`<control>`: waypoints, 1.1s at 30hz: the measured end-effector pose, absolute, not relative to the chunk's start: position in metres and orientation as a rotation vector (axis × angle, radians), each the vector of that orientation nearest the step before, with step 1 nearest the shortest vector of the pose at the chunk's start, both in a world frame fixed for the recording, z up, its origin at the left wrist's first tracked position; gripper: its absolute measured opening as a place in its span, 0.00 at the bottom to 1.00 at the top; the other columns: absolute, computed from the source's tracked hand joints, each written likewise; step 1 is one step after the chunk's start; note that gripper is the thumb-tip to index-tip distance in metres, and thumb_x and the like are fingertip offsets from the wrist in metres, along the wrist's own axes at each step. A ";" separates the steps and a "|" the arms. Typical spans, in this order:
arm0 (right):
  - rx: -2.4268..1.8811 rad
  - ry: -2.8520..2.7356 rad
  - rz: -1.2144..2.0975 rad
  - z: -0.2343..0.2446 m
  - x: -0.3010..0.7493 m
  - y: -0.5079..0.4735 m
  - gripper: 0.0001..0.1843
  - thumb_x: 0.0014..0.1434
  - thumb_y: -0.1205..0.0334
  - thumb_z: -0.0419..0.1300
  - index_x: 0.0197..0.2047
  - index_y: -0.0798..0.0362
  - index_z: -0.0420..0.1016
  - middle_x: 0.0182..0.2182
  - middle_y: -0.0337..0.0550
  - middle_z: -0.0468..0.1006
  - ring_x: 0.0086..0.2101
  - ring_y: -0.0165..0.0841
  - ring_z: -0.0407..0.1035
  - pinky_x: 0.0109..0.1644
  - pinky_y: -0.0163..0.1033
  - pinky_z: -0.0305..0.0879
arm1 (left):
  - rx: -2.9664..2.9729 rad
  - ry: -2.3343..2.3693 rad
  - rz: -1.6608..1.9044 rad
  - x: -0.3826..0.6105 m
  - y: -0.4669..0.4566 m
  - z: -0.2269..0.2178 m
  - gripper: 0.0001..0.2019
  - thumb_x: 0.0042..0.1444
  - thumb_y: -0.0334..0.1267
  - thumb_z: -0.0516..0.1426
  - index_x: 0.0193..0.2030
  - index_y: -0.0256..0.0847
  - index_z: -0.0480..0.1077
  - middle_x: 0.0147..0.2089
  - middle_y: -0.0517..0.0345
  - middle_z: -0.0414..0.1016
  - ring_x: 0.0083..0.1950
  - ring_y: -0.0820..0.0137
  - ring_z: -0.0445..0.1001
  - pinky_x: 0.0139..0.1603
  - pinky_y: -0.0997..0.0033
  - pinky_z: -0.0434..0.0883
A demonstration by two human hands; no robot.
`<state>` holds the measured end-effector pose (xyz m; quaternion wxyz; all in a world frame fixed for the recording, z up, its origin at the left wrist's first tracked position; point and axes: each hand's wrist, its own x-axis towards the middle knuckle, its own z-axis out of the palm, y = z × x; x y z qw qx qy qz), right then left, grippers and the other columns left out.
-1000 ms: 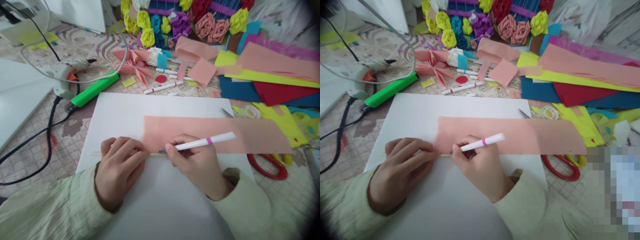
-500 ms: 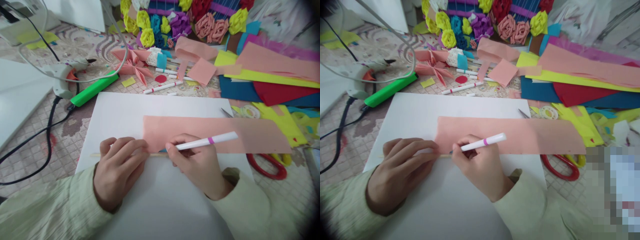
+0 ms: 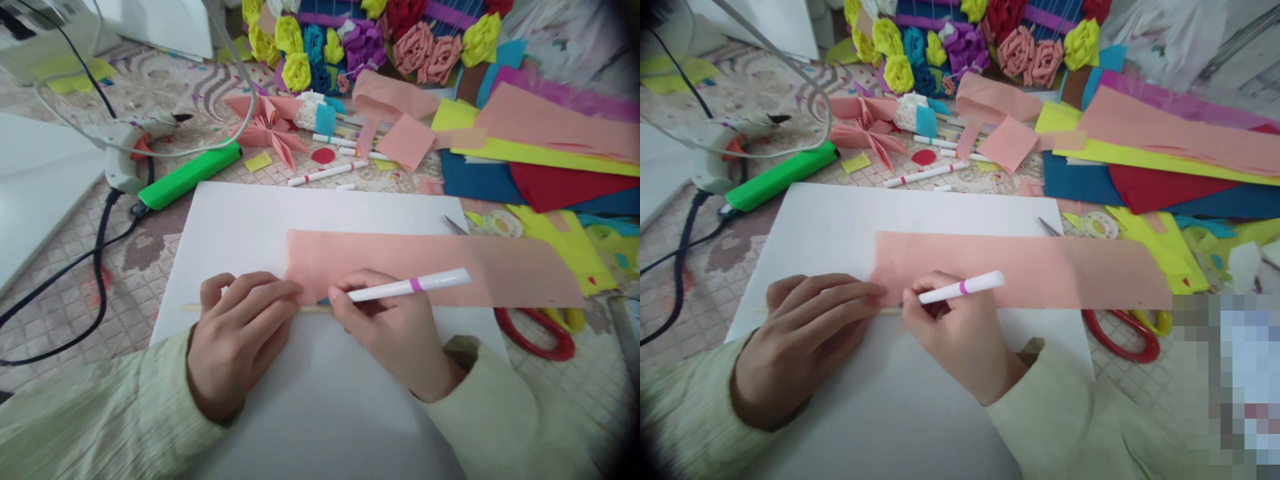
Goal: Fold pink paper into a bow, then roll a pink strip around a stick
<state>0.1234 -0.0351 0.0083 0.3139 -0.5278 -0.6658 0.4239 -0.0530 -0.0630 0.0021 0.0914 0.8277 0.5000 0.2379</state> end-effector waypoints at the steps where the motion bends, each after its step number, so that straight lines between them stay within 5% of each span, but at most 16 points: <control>1: -1.390 -1.754 1.117 0.008 0.123 -0.035 0.06 0.50 0.64 0.54 0.24 0.54 0.69 0.17 0.36 0.67 0.18 0.24 0.59 0.19 0.29 0.57 | 2.462 1.480 0.705 -0.054 -0.063 0.002 0.09 0.53 0.30 0.51 0.39 0.45 0.68 0.43 0.62 0.73 0.44 0.67 0.68 0.40 0.63 0.59; 17: -1.381 -1.411 1.169 0.013 0.126 -0.035 0.04 0.50 0.65 0.57 0.25 0.54 0.68 0.13 0.33 0.66 0.13 0.22 0.59 0.13 0.28 0.55 | 2.448 1.482 0.759 -0.053 -0.062 0.002 0.08 0.52 0.29 0.53 0.37 0.43 0.68 0.41 0.61 0.74 0.43 0.67 0.68 0.39 0.63 0.59; 28: -1.090 -0.989 0.719 0.027 0.172 -0.027 0.05 0.49 0.67 0.58 0.24 0.55 0.66 0.12 0.31 0.64 0.12 0.23 0.58 0.10 0.29 0.51 | 2.613 1.292 0.998 -0.055 -0.064 -0.008 0.07 0.53 0.29 0.51 0.37 0.41 0.68 0.42 0.56 0.73 0.45 0.64 0.68 0.41 0.62 0.58; 33: -1.161 -1.055 0.801 0.025 0.195 -0.056 0.05 0.51 0.64 0.57 0.26 0.55 0.67 0.14 0.33 0.67 0.13 0.24 0.60 0.12 0.29 0.54 | 2.717 1.044 0.974 -0.057 -0.066 -0.007 0.09 0.55 0.27 0.48 0.38 0.41 0.67 0.38 0.56 0.73 0.41 0.68 0.68 0.41 0.64 0.59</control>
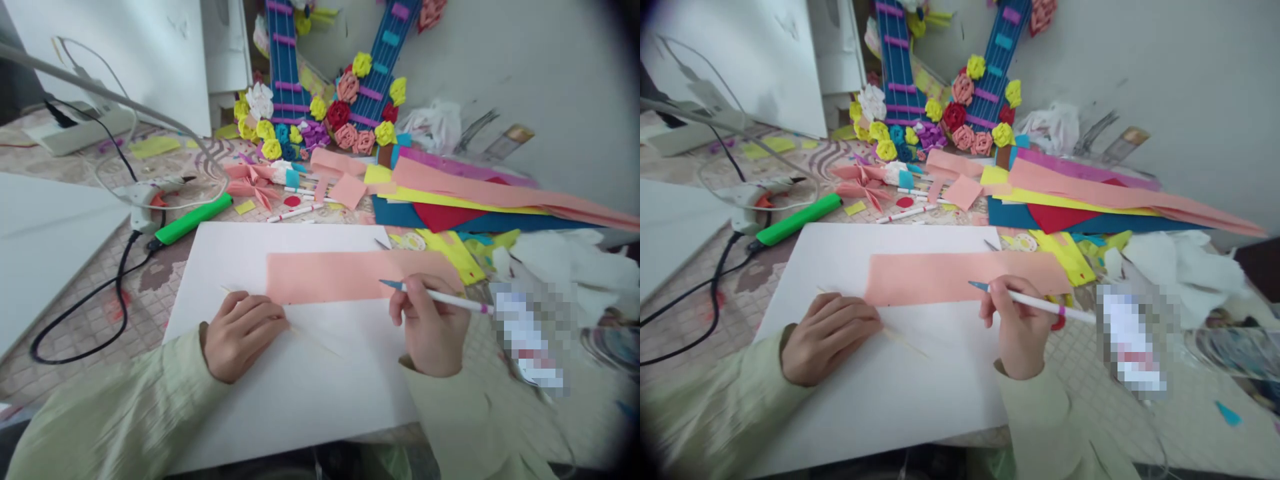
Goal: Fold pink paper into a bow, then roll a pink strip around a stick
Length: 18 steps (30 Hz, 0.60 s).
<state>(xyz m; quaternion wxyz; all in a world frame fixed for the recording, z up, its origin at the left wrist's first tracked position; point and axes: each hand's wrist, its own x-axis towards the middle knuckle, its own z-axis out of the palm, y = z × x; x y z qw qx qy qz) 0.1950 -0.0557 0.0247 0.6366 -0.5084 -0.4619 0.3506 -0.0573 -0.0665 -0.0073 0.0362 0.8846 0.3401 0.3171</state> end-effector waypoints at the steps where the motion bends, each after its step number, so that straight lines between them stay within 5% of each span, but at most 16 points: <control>1: -1.153 -1.079 0.852 0.024 0.197 -0.064 0.05 0.52 0.62 0.56 0.28 0.55 0.67 0.14 0.33 0.68 0.13 0.24 0.61 0.11 0.29 0.54 | 2.737 1.009 0.944 -0.057 -0.068 -0.005 0.10 0.55 0.27 0.48 0.39 0.41 0.66 0.37 0.56 0.73 0.40 0.68 0.68 0.41 0.64 0.59; 7: -1.304 -1.158 0.892 0.022 0.214 -0.099 0.14 0.57 0.56 0.48 0.43 0.55 0.65 0.19 0.40 0.74 0.17 0.29 0.66 0.16 0.33 0.62 | 2.754 0.944 0.934 -0.056 -0.079 0.011 0.09 0.54 0.26 0.48 0.38 0.41 0.66 0.36 0.56 0.72 0.37 0.70 0.67 0.39 0.68 0.60; 14: -1.715 -1.602 0.476 0.025 0.236 -0.082 0.14 0.52 0.57 0.54 0.41 0.54 0.66 0.33 0.46 0.75 0.34 0.35 0.69 0.37 0.39 0.65 | 2.813 1.011 0.907 -0.063 -0.086 0.025 0.09 0.55 0.28 0.48 0.38 0.43 0.67 0.36 0.57 0.72 0.38 0.70 0.68 0.40 0.66 0.59; 18: -2.023 -1.891 0.059 0.035 0.208 -0.057 0.17 0.54 0.55 0.51 0.45 0.55 0.64 0.33 0.52 0.74 0.37 0.42 0.67 0.35 0.41 0.61 | 2.790 1.028 0.965 -0.066 -0.097 0.028 0.09 0.54 0.28 0.49 0.38 0.42 0.67 0.36 0.57 0.72 0.37 0.70 0.68 0.39 0.66 0.59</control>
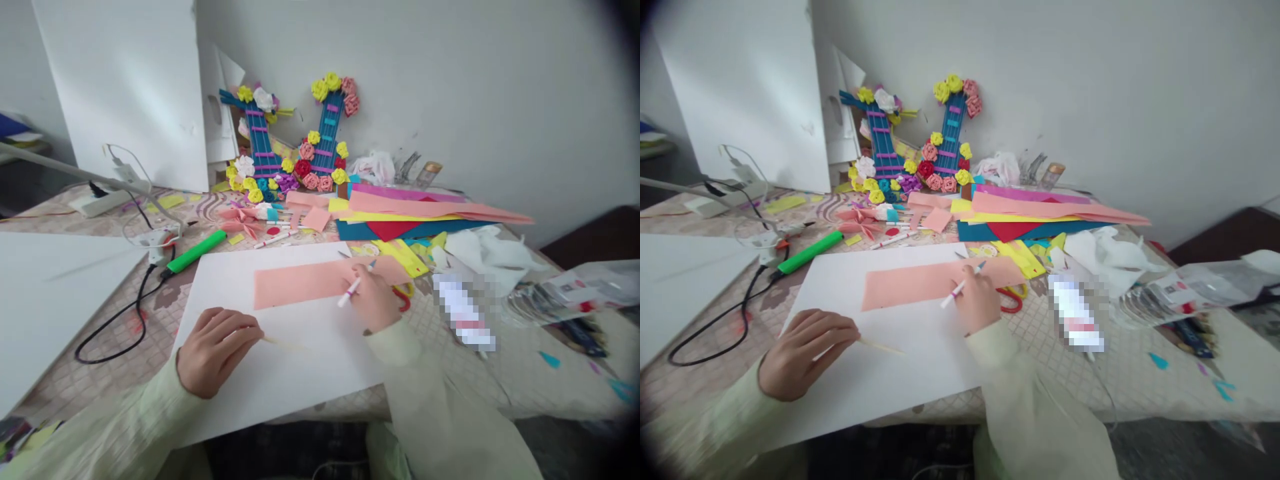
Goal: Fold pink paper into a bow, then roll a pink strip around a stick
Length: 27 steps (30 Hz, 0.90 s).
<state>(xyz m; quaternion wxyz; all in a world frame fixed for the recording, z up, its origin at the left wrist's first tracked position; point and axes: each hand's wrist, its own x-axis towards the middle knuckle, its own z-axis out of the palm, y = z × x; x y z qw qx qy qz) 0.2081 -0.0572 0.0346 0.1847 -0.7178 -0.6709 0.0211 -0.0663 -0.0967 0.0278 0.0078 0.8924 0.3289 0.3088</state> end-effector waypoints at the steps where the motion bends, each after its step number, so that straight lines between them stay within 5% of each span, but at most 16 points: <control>1: -2.076 -1.951 -0.031 0.035 0.198 -0.052 0.19 0.54 0.53 0.50 0.45 0.56 0.63 0.32 0.53 0.74 0.36 0.43 0.66 0.34 0.42 0.60 | 2.766 1.034 0.984 -0.067 -0.100 0.028 0.08 0.54 0.28 0.49 0.38 0.42 0.67 0.36 0.57 0.72 0.37 0.70 0.68 0.39 0.66 0.60; 15: -2.039 -2.179 -0.072 0.020 0.160 -0.059 0.22 0.52 0.50 0.53 0.47 0.54 0.62 0.34 0.51 0.73 0.38 0.41 0.63 0.38 0.41 0.56 | 2.730 1.113 1.097 -0.092 -0.112 0.021 0.08 0.52 0.28 0.52 0.38 0.40 0.66 0.34 0.57 0.72 0.36 0.71 0.70 0.38 0.69 0.64; 27: -1.647 -2.181 0.336 0.019 0.225 -0.079 0.20 0.51 0.62 0.54 0.48 0.57 0.63 0.39 0.51 0.71 0.40 0.39 0.65 0.42 0.44 0.61 | 2.759 1.267 1.075 -0.118 -0.109 0.028 0.07 0.51 0.29 0.53 0.38 0.41 0.66 0.35 0.57 0.72 0.36 0.69 0.70 0.38 0.67 0.63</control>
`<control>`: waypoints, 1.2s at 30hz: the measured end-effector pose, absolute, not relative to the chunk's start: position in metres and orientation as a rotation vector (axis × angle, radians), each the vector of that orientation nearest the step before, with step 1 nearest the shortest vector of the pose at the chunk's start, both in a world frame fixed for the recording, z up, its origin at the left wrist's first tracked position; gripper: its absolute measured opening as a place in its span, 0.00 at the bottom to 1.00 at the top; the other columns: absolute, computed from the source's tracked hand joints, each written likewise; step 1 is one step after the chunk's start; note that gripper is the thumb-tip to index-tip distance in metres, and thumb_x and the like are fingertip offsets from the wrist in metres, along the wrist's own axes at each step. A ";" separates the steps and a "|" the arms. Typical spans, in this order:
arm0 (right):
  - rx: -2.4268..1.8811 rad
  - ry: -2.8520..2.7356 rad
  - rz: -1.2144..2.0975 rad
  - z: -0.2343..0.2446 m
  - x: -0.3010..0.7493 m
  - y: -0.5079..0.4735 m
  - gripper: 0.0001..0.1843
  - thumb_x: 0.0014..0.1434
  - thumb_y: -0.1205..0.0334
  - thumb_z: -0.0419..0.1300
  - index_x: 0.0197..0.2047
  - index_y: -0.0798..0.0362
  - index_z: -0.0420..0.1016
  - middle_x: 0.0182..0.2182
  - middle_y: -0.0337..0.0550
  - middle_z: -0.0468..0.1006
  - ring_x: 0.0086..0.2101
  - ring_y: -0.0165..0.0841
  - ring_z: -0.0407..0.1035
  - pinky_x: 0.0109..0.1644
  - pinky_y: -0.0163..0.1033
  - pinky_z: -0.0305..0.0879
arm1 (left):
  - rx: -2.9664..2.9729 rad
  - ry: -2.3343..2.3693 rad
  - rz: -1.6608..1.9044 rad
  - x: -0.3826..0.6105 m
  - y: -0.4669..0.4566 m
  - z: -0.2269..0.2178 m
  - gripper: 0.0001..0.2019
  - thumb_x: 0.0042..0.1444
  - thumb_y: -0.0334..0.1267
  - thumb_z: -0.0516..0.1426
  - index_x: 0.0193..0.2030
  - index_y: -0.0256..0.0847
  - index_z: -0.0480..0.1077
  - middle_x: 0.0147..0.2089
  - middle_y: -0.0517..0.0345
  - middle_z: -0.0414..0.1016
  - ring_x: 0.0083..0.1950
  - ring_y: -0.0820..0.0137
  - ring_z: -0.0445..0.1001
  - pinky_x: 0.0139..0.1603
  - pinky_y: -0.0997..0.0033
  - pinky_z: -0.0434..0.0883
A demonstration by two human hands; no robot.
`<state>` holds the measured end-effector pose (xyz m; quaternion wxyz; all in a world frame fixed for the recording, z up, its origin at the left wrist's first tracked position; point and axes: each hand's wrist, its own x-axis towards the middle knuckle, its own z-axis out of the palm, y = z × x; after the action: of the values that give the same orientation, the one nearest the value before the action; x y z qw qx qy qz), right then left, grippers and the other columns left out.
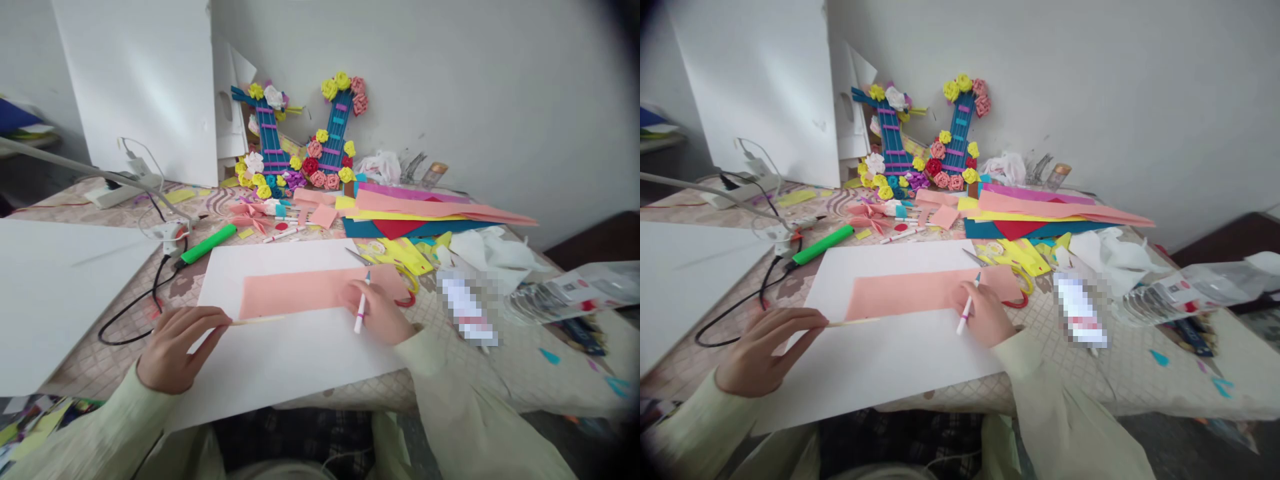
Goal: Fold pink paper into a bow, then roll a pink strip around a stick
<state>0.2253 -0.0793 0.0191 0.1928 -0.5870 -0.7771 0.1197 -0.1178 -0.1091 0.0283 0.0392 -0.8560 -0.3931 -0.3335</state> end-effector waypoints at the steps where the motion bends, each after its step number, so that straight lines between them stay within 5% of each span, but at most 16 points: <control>1: -1.618 -2.188 0.357 0.017 0.220 -0.084 0.20 0.51 0.63 0.54 0.48 0.56 0.63 0.39 0.51 0.71 0.40 0.39 0.65 0.43 0.44 0.61 | -2.618 -1.210 -1.026 -0.119 -0.108 0.029 0.08 0.51 0.29 0.53 0.38 0.41 0.66 0.35 0.57 0.72 0.36 0.69 0.70 0.38 0.68 0.63; 19: -1.233 -2.286 0.634 0.025 0.197 -0.119 0.25 0.53 0.68 0.51 0.55 0.50 0.56 0.50 0.46 0.66 0.52 0.36 0.56 0.54 0.44 0.57 | -2.631 -1.101 -0.831 -0.118 -0.106 0.064 0.05 0.52 0.32 0.53 0.37 0.42 0.66 0.34 0.59 0.72 0.35 0.70 0.70 0.36 0.69 0.62; 28: -1.297 -2.380 0.503 0.019 0.209 -0.122 0.23 0.54 0.70 0.49 0.53 0.50 0.59 0.44 0.47 0.70 0.47 0.39 0.60 0.50 0.48 0.60 | -2.760 -1.051 -0.780 -0.076 -0.099 0.095 0.07 0.56 0.36 0.49 0.36 0.43 0.67 0.34 0.61 0.72 0.35 0.71 0.68 0.39 0.68 0.61; 36: -1.403 -1.894 0.632 0.038 0.231 -0.120 0.15 0.56 0.62 0.50 0.47 0.49 0.65 0.44 0.45 0.70 0.45 0.36 0.64 0.47 0.44 0.62 | -2.874 -1.190 -0.717 -0.028 -0.078 0.071 0.10 0.55 0.35 0.46 0.30 0.42 0.67 0.32 0.61 0.72 0.30 0.74 0.68 0.35 0.71 0.59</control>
<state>0.2313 -0.1201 0.0376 0.3436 -0.5398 -0.7290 0.2431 -0.0285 -0.0775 0.0708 -0.0254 -0.9000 -0.3727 -0.2246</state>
